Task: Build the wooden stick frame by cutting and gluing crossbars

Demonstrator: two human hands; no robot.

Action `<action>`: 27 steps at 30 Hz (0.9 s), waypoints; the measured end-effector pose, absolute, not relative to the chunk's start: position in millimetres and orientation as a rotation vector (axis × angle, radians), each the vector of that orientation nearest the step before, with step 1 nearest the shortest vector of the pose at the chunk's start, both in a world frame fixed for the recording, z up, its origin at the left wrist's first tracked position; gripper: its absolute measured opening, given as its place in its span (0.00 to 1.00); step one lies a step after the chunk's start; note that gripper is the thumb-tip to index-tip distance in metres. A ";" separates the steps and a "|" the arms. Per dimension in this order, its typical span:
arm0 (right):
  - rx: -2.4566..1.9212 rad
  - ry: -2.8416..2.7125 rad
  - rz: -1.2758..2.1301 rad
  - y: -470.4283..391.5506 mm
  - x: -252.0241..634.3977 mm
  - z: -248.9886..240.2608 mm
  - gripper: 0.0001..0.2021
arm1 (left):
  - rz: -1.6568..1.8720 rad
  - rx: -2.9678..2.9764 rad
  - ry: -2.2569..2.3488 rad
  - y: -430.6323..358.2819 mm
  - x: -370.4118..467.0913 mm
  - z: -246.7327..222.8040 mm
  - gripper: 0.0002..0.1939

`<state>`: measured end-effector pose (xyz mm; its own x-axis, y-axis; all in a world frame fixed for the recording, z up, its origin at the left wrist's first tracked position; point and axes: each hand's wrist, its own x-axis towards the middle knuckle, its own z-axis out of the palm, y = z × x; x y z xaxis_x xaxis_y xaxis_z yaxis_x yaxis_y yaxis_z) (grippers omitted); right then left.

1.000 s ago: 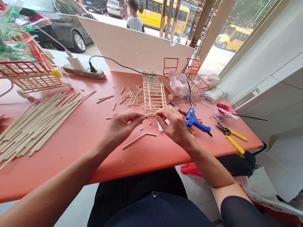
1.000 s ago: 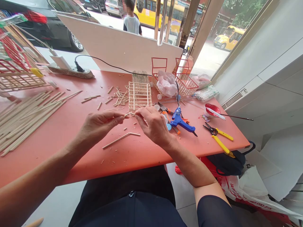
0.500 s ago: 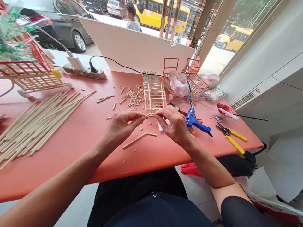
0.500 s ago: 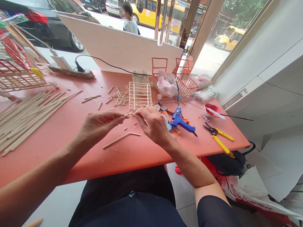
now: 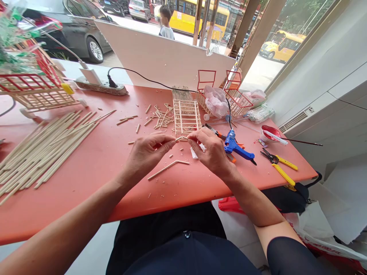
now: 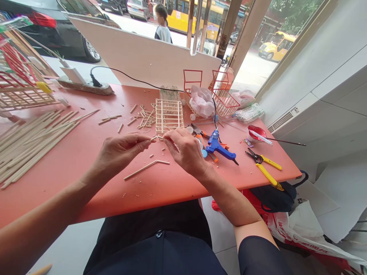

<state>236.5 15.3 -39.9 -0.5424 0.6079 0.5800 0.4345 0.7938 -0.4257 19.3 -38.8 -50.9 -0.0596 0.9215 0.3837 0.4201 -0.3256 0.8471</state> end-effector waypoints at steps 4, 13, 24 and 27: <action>-0.737 -2.223 0.292 16.0 236.5 -40.5 0.08 | 1.372 1.734 1.421 -38.5 19.7 -51.1 0.09; -0.715 -2.229 0.266 18.2 236.6 -44.0 0.07 | 1.347 1.738 1.445 -38.1 20.5 -49.2 0.10; -0.702 -2.260 0.190 20.9 235.8 -50.2 0.10 | 1.362 1.827 1.443 -36.0 17.7 -54.8 0.09; -0.697 -2.265 0.178 21.0 235.7 -51.6 0.10 | 1.363 1.855 1.444 -35.7 18.4 -54.2 0.09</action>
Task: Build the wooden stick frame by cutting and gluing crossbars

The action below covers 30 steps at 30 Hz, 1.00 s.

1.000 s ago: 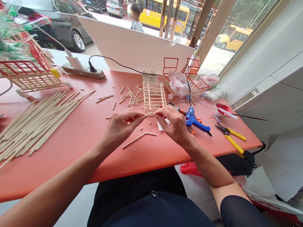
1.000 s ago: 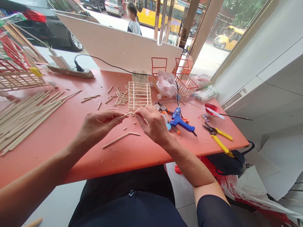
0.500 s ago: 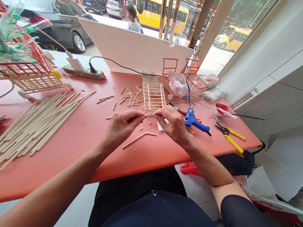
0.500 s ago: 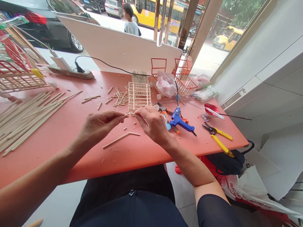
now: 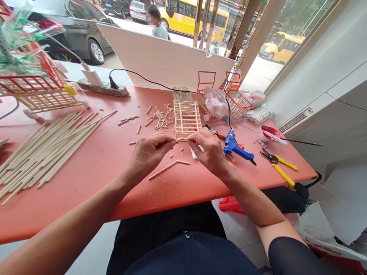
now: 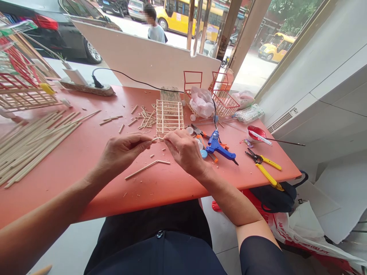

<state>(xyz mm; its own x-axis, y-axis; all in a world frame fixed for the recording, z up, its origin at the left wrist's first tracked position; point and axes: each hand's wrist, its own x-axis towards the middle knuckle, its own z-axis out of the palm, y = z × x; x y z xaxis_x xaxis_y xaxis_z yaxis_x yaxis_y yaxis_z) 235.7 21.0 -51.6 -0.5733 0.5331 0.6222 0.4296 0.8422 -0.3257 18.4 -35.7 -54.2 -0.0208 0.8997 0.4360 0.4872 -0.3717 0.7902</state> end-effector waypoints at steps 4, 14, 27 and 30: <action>-0.703 -2.274 0.159 22.0 235.5 -54.0 0.10 | 1.366 1.889 1.447 -35.1 19.1 -54.7 0.09; -0.730 -2.272 0.162 23.4 233.3 -58.7 0.11 | 1.354 1.873 1.521 -33.3 20.4 -60.0 0.12; -0.714 -2.248 0.100 32.3 231.9 -74.0 0.10 | 1.334 1.805 1.529 -26.6 20.7 -65.9 0.13; -0.718 -2.249 0.100 33.2 232.3 -76.2 0.10 | 1.337 1.828 1.518 -26.1 20.9 -66.3 0.13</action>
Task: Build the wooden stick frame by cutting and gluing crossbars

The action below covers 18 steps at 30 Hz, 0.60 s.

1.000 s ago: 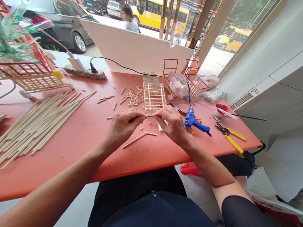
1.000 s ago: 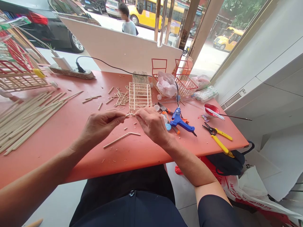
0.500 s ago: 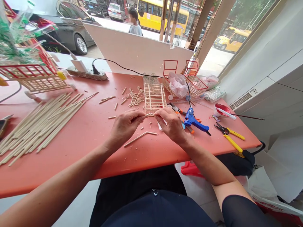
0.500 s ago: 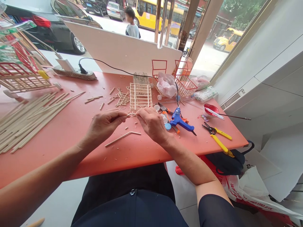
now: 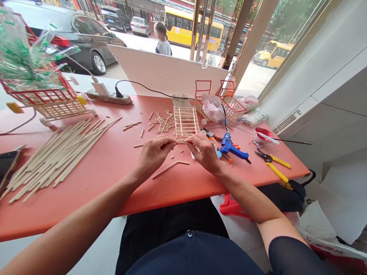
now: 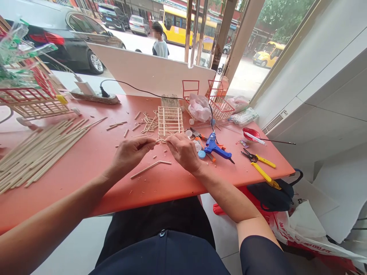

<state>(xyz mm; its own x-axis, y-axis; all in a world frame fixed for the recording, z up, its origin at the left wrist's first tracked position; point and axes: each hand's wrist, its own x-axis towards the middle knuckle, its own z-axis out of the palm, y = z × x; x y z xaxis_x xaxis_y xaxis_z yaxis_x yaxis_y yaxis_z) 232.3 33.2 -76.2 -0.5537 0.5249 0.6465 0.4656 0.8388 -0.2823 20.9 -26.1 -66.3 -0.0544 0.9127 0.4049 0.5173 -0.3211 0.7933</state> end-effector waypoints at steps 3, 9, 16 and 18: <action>-0.709 -2.243 0.106 33.8 232.6 -76.4 0.10 | 1.350 1.851 1.508 -25.9 20.5 -66.3 0.13; -0.663 -2.229 0.078 34.2 232.9 -77.0 0.09 | 1.333 1.895 1.509 -25.0 19.7 -67.0 0.13; -0.725 -2.250 0.112 30.4 235.0 -77.0 0.10 | 1.347 1.959 1.523 -26.3 19.6 -71.6 0.12; -0.730 -2.249 0.140 28.4 235.5 -76.1 0.09 | 1.335 1.985 1.526 -27.3 19.7 -72.4 0.13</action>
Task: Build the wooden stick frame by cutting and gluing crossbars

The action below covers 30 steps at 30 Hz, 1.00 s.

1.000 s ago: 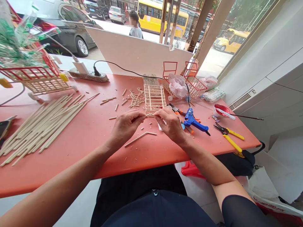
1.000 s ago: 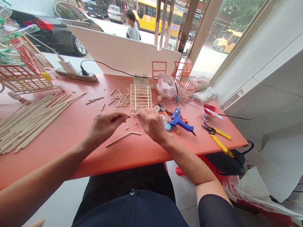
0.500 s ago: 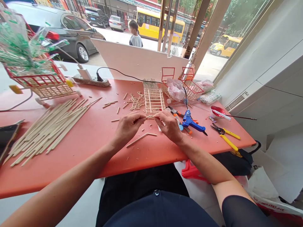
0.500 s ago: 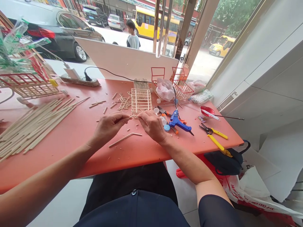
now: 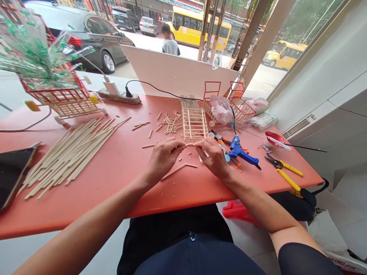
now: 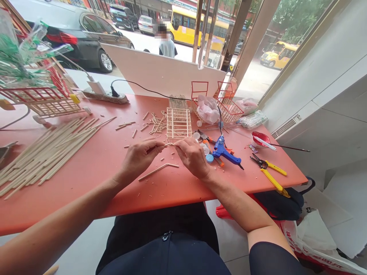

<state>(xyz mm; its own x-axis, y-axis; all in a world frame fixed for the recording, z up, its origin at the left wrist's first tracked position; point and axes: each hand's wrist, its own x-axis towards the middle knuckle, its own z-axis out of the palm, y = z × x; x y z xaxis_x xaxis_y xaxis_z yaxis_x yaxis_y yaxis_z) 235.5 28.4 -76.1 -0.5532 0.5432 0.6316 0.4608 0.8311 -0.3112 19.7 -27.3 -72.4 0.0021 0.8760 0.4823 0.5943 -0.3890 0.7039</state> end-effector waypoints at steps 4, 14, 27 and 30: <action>-0.685 -2.234 0.114 26.0 235.2 -75.9 0.09 | 1.344 2.019 1.529 -29.2 20.9 -72.9 0.13; -0.714 -2.253 0.128 22.9 237.0 -78.2 0.08 | 1.329 2.057 1.512 -29.8 23.7 -79.3 0.12; -0.745 -2.247 0.198 22.7 235.3 -86.0 0.10 | 1.289 2.114 1.540 -35.0 20.8 -83.9 0.14; -0.726 -2.245 0.188 24.5 235.2 -86.4 0.09 | 1.287 2.092 1.548 -31.8 19.9 -86.1 0.14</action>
